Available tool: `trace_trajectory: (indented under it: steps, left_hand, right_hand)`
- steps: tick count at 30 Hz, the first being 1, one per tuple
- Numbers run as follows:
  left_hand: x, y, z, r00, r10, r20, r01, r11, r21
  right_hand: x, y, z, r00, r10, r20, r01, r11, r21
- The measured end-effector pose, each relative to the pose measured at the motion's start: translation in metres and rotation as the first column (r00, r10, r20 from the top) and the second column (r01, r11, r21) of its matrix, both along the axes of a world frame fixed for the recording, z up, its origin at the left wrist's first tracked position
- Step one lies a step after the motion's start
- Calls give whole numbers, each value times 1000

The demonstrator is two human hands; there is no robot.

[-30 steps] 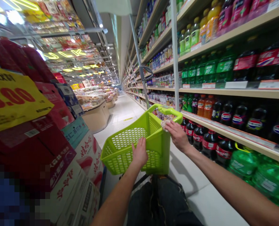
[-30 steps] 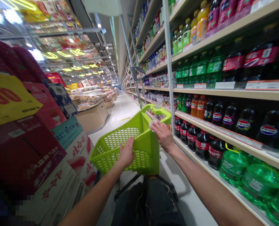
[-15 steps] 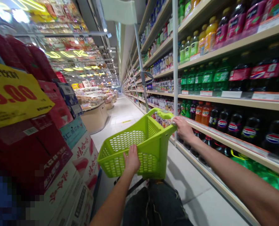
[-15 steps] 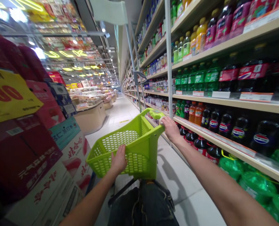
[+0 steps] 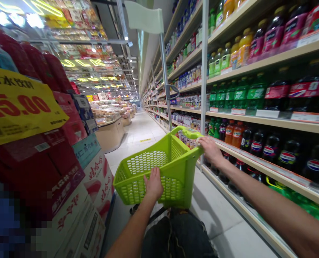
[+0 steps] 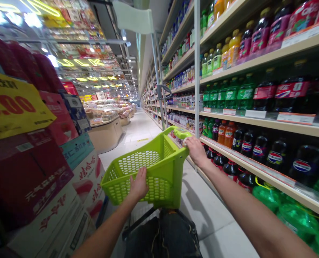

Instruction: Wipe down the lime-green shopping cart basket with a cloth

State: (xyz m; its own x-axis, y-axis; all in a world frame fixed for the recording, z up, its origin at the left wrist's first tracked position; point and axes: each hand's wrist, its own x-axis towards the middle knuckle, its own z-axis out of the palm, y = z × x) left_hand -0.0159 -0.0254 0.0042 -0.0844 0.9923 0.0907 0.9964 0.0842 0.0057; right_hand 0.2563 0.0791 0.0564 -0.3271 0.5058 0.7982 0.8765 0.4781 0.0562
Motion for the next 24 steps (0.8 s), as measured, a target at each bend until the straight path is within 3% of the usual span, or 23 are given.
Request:
trace_trajectory:
  steps: [5,7,12,14,19,21,24]
  left_hand:
    - [-5,1,-7,999,-39,-29,40,999,30]
    - [-7,2,-11,999,-38,-32,39,999,35]
    - [-3,2,-12,1000,-14,2,14,999,30]
    - [-1,1,-9,1000,-10,8,10,1000,22]
    - [-4,-4,-3,999,-37,-8,37,999,2]
    - [-7,-6,-3,999,-39,-12,39,999,20]
    - [-7,-5,-4,1000,-17,5,17,1000,22]
  right_hand:
    - [-71,-22,-26,939,297,173,-292,955,-55]
    - [-67,-21,-23,948,267,173,-261,964,-58]
    - [-24,-6,-6,1000,-5,17,6,1000,-10]
    - [-38,-9,-13,1000,19,20,-19,1000,-9]
    - [-114,-33,-52,940,294,172,-293,956,-35]
    - [-113,-34,-52,937,299,183,-296,954,-43]
    - [-72,-21,-32,984,141,109,-140,990,-17]
